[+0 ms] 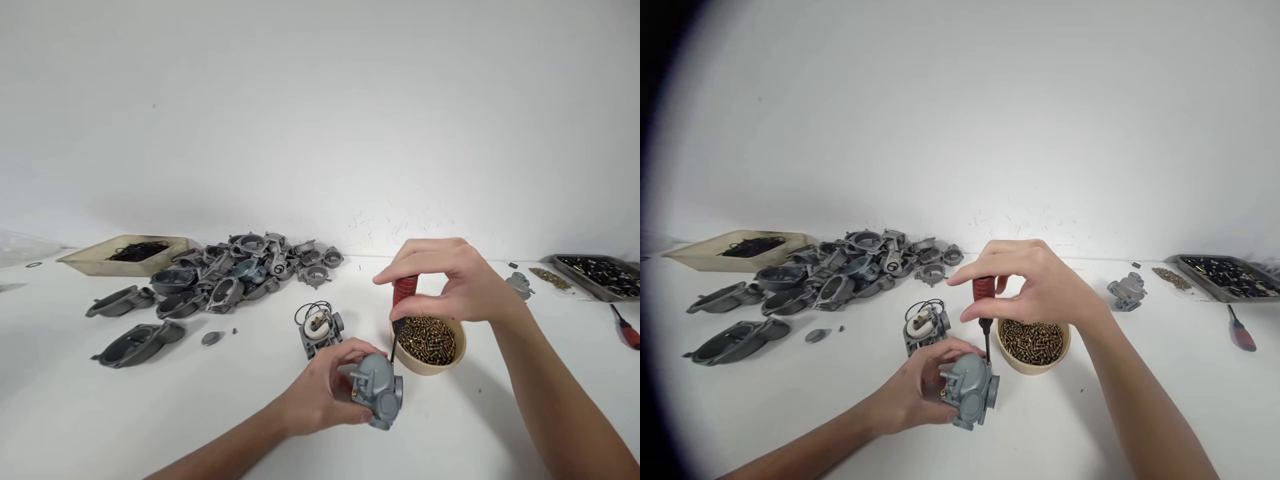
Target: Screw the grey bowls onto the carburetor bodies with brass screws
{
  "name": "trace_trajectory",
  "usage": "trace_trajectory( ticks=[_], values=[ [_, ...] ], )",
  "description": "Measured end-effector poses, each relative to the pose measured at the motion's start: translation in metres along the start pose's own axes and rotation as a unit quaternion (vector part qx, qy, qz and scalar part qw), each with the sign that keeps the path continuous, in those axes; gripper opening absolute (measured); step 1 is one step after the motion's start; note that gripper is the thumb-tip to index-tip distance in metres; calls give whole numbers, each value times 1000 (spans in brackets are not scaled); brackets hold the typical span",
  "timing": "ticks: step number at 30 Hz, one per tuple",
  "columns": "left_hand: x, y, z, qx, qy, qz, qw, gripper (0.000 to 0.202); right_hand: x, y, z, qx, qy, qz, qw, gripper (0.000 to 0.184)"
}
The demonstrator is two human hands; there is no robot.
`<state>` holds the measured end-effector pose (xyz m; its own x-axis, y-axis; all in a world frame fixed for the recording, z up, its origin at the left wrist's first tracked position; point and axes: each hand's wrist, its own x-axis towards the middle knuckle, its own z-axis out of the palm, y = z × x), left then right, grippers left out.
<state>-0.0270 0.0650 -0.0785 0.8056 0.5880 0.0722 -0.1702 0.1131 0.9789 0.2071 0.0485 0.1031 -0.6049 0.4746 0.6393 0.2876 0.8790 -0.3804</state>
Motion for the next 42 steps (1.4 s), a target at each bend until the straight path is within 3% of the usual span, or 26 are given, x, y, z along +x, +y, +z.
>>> trace_trajectory(
  ticks=[2, 7, 10, 13, 18, 24, 28, 30, 33, 35, 39, 42],
  values=[
    [0, -1, 0, -6, 0, 2, 1000, 64, 0, 1, -1, -16, 11, -9, 1000, 24],
    [0, -4, 0, -17, -2, 20, 1000, 64, -5, 4, -6, 126, -55, 49, 989, 40],
    [0, -3, -1, -10, -5, 21, 1000, 64, -6, 8, -7, 74, -13, 46, 996, 28],
    [-1, -1, -3, 11, 2, 13, 1000, 70, -5, 8, -7, 22, 4, 16, 1000, 29],
    [-3, -6, -4, 36, 22, 7, 999, 72, -6, 7, -9, 158, -69, 61, 983, 30],
    [-3, -16, -5, 17, 28, 24, 999, 77, -5, 7, -5, -28, 9, 6, 1000, 21],
    [-3, -13, -4, 16, 22, 34, 999, 72, -4, 4, 1, 51, -38, 5, 998, 30],
    [-3, -12, -4, 15, 20, 34, 999, 71, -4, 5, 4, 61, -17, -1, 998, 28],
    [-3, -11, -4, 9, 17, 30, 999, 71, -3, 5, 8, -59, 39, -19, 997, 22],
    [-3, -10, -3, 12, 17, 30, 999, 71, -3, 0, 8, -110, 40, -22, 993, 18],
    [-3, -9, -3, 26, 20, 27, 999, 69, -2, -10, 6, 6, -18, -12, 1000, 32],
    [-3, -8, -4, 26, 15, 33, 999, 69, -2, -8, 5, -20, 7, -12, 1000, 19]
  ],
)
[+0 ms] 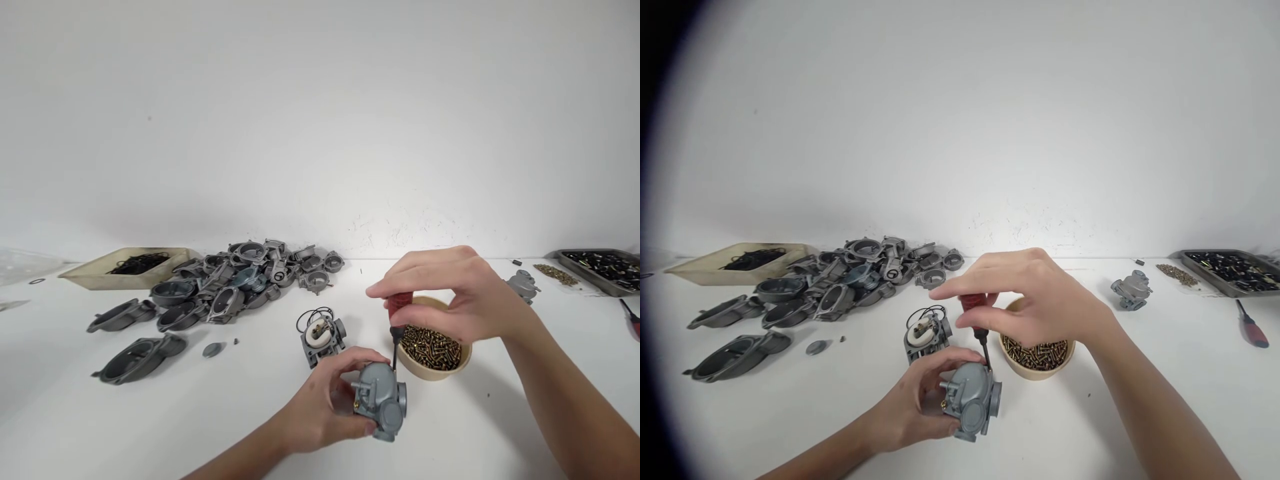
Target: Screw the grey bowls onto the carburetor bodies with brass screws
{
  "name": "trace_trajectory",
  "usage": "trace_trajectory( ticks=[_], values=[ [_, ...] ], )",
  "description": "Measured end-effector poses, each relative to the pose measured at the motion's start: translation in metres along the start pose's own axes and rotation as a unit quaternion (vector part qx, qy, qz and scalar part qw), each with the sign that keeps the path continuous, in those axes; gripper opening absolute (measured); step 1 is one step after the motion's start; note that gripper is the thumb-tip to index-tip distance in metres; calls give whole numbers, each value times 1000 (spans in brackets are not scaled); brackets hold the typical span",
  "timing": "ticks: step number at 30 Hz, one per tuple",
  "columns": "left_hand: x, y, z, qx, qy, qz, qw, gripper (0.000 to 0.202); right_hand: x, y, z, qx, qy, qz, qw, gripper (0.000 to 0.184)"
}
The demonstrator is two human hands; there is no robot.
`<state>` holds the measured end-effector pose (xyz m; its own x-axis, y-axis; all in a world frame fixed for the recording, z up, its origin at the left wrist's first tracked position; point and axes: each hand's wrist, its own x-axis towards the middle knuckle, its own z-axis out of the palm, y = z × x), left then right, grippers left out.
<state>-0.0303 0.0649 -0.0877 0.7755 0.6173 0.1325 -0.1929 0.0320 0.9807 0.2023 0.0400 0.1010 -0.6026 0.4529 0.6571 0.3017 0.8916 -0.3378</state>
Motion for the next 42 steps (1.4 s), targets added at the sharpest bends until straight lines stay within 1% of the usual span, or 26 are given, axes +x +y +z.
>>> trace_trajectory(
  ticks=[2, 3, 4, 7, 9, 12, 14, 16, 17, 18, 20, 22, 23, 24, 26, 27, 28, 30, 32, 34, 36, 37, 38, 39, 40, 42],
  values=[
    [0, 0, 0, 4, 0, 2, 1000, 68, 0, 3, -1, -54, 13, 6, 998, 19],
    [0, -1, 0, 8, 0, 0, 1000, 68, -1, 4, -1, -60, 8, 9, 998, 22],
    [0, -1, 0, 11, 0, -4, 1000, 69, -1, 5, -2, -45, -4, 10, 999, 25],
    [-1, -1, 0, 13, 3, -10, 1000, 70, -1, 6, -4, 49, -50, 12, 997, 36],
    [-1, -2, 0, 12, 4, -7, 1000, 70, -1, 6, -4, 39, -43, 21, 998, 30],
    [-1, -1, 0, 3, -2, 5, 1000, 69, -1, 7, -5, -37, -17, 40, 998, 24],
    [0, -1, 0, 1, -6, 12, 1000, 67, -2, 8, -7, 0, -36, 40, 999, 28],
    [-1, -2, -1, 7, -6, 12, 1000, 67, -2, 8, -8, 85, -61, 34, 994, 34],
    [-1, -2, -1, 11, -5, 11, 1000, 68, -2, 8, -9, 112, -64, 30, 991, 34],
    [-1, -2, -1, 16, -3, 11, 1000, 68, -2, 7, -9, 113, -57, 27, 992, 30],
    [0, -3, -1, 28, -1, 12, 1000, 68, -2, 7, -8, 56, -30, 24, 998, 21],
    [0, -2, -1, 35, 2, 13, 999, 68, -2, 7, -8, -6, -11, 21, 1000, 20],
    [0, -2, -1, 37, 3, 13, 999, 67, -2, 7, -8, -10, -15, 22, 1000, 23],
    [0, -2, 0, 38, 3, 13, 999, 66, -2, 6, -8, 10, -29, 24, 999, 26],
    [0, -1, 0, 38, 4, 15, 999, 65, -2, 6, -9, 78, -60, 29, 995, 35],
    [0, -1, 0, 41, 3, 15, 999, 65, -2, 6, -9, 98, -66, 31, 993, 35],
    [0, 0, 0, 45, 2, 15, 999, 65, -2, 7, -9, 97, -61, 32, 993, 32],
    [-1, 0, -1, 52, 2, 15, 999, 65, -2, 7, -8, 45, -33, 26, 998, 24],
    [0, 1, -1, 52, 2, 15, 999, 65, -1, 7, -8, 1, -15, 20, 1000, 21],
    [0, 2, 0, 45, 0, 15, 999, 65, -2, 6, -9, 39, -33, 26, 998, 22],
    [1, 2, 0, 37, 0, 16, 999, 65, -2, 5, -10, 122, -65, 45, 989, 27],
    [1, 2, 0, 34, 1, 16, 999, 65, -2, 6, -10, 147, -72, 52, 985, 25],
    [1, 1, 0, 32, 1, 17, 999, 65, -2, 6, -10, 146, -68, 55, 985, 20],
    [1, 1, 0, 30, 2, 18, 999, 66, -2, 7, -9, 119, -52, 51, 990, 13],
    [1, 1, 1, 26, 3, 18, 999, 66, -2, 8, -8, 75, -32, 43, 996, 11],
    [0, 1, 1, 17, 2, 19, 1000, 66, -2, 9, -6, -15, -3, 26, 1000, 16]
  ],
)
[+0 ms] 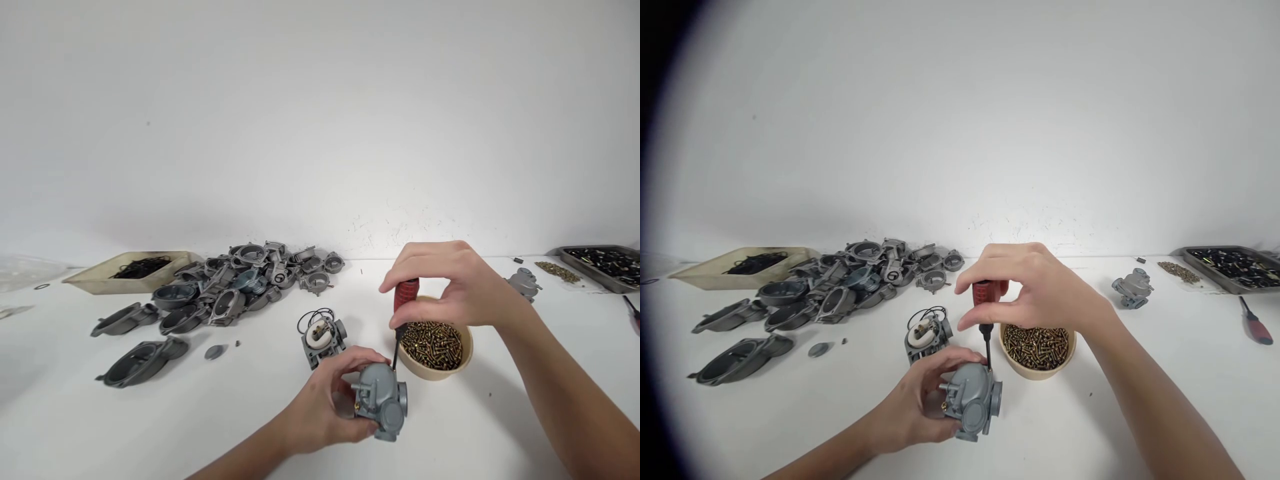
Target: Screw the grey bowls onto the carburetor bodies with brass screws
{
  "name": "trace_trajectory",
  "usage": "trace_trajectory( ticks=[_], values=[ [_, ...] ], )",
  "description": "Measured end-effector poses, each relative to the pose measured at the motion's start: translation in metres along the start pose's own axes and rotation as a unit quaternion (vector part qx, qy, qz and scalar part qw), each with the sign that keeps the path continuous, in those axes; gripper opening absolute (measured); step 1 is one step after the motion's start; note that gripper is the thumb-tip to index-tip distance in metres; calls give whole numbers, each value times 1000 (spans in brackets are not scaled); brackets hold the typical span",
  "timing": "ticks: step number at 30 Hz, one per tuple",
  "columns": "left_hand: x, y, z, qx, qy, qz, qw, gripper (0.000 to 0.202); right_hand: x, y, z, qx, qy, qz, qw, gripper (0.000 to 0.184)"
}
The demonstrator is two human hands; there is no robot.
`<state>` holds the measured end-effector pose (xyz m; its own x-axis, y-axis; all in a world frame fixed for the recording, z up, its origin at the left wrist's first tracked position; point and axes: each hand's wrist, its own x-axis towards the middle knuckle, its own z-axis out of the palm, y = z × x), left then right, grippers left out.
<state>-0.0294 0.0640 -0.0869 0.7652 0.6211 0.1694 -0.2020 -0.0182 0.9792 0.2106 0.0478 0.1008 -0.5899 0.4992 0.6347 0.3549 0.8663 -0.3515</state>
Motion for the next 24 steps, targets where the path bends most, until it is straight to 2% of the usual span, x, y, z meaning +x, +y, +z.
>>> trace_trajectory(
  ticks=[2, 5, 7, 10, 12, 15, 17, 20, 24],
  values=[
    [0, 0, 1, -10, -3, 1, 1000, 65, 0, 1, 1, -13, -13, 0, 1000, 21],
    [0, 2, 1, -13, -3, 5, 1000, 64, -1, 3, 0, 96, -65, 5, 993, 38],
    [0, 2, 1, -7, -3, 7, 1000, 64, -1, 4, 0, 124, -54, 5, 991, 31],
    [-1, 2, 1, -9, -5, 6, 1000, 65, 0, 6, 0, 32, 1, 0, 999, 23],
    [-1, 1, 1, -13, -5, 6, 1000, 65, 0, 5, 0, 12, 0, -7, 1000, 25],
    [-1, 0, 1, -3, -1, 11, 1000, 64, -1, 3, -2, 123, -56, 3, 991, 33],
    [-1, 1, 0, 6, 1, 13, 1000, 64, -2, 2, -2, 181, -72, 19, 981, 33],
    [0, 1, -1, 7, -3, 11, 1000, 65, -1, 2, 0, 137, -24, 37, 990, 26],
    [1, 1, 0, -10, -3, 11, 1000, 64, 0, 0, 6, 31, 28, 16, 999, 21]
  ],
)
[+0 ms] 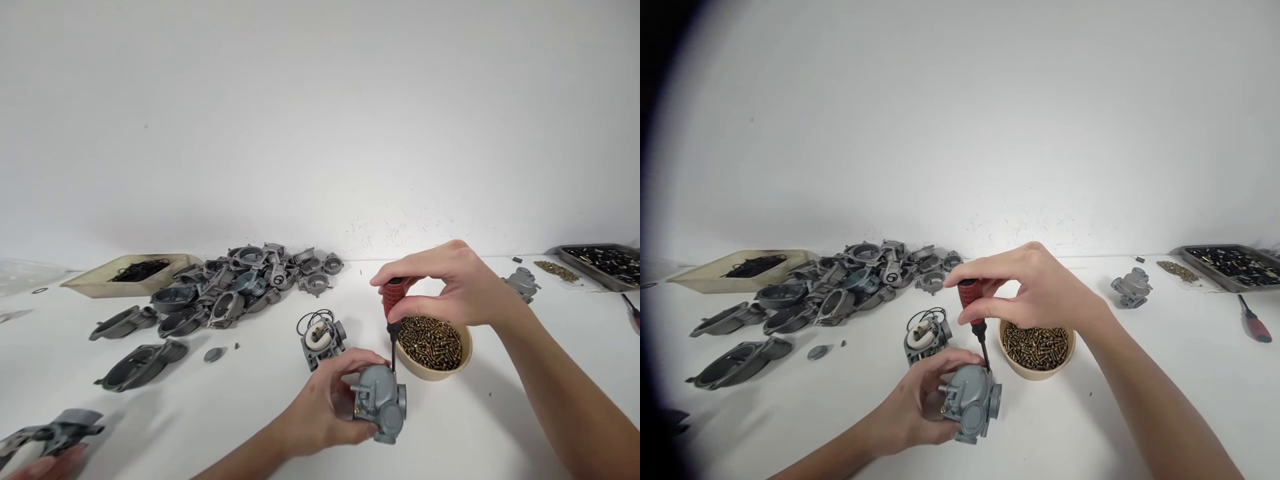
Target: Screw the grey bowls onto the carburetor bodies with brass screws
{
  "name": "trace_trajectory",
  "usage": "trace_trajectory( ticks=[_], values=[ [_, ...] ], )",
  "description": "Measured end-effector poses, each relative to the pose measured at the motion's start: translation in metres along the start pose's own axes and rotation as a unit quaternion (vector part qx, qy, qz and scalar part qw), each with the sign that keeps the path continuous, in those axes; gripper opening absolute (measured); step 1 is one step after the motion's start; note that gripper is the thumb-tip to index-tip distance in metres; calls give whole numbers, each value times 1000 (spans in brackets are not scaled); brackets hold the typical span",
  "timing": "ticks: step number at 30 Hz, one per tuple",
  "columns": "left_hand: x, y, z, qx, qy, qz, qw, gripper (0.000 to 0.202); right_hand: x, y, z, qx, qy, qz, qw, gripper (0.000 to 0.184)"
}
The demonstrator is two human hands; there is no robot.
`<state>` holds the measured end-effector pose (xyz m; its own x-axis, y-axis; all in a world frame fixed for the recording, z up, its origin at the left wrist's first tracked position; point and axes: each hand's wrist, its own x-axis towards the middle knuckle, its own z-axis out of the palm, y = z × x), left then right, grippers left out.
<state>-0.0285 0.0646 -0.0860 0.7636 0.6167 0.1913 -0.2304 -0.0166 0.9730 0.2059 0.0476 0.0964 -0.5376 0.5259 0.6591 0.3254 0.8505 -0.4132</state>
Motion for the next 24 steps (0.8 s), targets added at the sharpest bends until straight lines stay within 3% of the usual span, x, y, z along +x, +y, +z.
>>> trace_trajectory(
  ticks=[10, 17, 24],
  values=[
    [1, 2, 1, -11, 21, -13, 1000, 62, 1, -9, 7, -113, 40, 16, 993, 18],
    [-3, 3, 1, 30, 34, -49, 998, 66, 1, -7, -1, -35, 17, -3, 999, 19],
    [-3, 10, 6, 31, 39, -82, 995, 68, 2, -22, 3, 29, 95, -51, 994, 29]
  ],
)
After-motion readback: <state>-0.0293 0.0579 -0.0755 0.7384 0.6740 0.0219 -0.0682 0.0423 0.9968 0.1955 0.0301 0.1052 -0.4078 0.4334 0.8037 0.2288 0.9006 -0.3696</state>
